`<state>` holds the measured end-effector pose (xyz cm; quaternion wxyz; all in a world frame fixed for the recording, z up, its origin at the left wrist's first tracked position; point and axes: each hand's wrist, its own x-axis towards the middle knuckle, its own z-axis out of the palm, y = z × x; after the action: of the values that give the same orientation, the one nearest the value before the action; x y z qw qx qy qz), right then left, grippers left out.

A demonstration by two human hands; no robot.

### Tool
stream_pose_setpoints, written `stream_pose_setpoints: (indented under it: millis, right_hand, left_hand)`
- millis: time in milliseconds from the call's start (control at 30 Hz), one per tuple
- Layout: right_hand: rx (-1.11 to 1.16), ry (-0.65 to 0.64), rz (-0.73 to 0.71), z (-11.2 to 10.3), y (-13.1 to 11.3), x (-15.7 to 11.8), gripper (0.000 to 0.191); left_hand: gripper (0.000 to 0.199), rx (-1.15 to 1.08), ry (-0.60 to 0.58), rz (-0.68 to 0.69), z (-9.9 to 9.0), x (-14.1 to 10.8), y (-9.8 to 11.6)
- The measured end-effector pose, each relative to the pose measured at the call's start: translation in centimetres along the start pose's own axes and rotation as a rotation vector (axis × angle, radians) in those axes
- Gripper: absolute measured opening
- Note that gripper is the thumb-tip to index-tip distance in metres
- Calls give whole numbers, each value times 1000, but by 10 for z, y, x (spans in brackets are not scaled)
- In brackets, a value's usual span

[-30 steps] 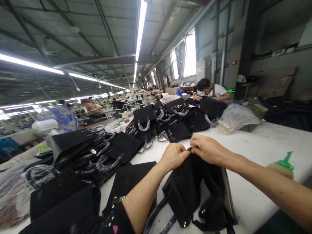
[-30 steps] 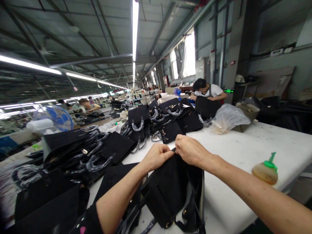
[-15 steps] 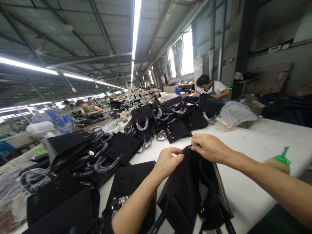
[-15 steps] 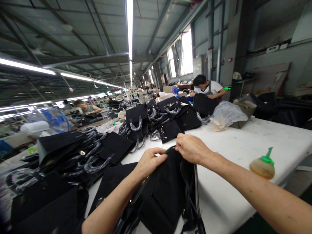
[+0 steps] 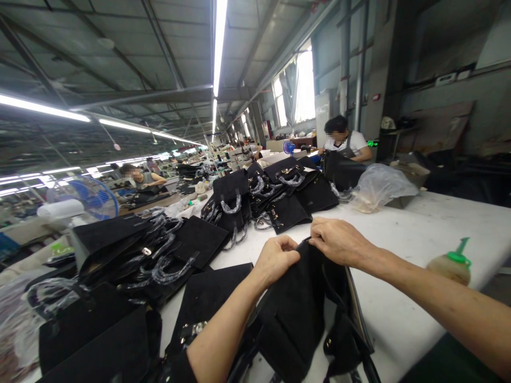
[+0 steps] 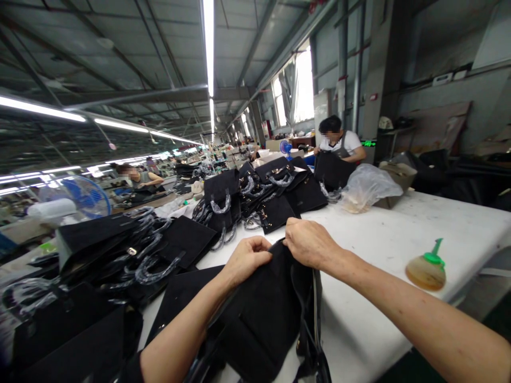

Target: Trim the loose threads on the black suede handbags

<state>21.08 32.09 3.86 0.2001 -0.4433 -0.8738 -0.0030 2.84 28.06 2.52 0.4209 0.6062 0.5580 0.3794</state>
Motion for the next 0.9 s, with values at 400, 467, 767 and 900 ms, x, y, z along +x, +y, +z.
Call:
stream_pose_setpoints:
  millis: [400, 467, 767, 900]
  right_hand:
    - [476, 258, -16, -7, 4, -13, 10]
    - [588, 307, 58, -12, 8, -32, 17]
    - [566, 241, 351, 25, 21, -112, 58]
    - [557, 243, 470, 40, 28, -114, 60]
  left_hand:
    - [19, 341, 240, 67, -6, 3, 7]
    - [20, 331, 347, 45, -15, -6, 8]
    - [9, 571, 463, -73, -16, -14, -17]
    - [39, 807, 349, 294, -10, -13, 5]
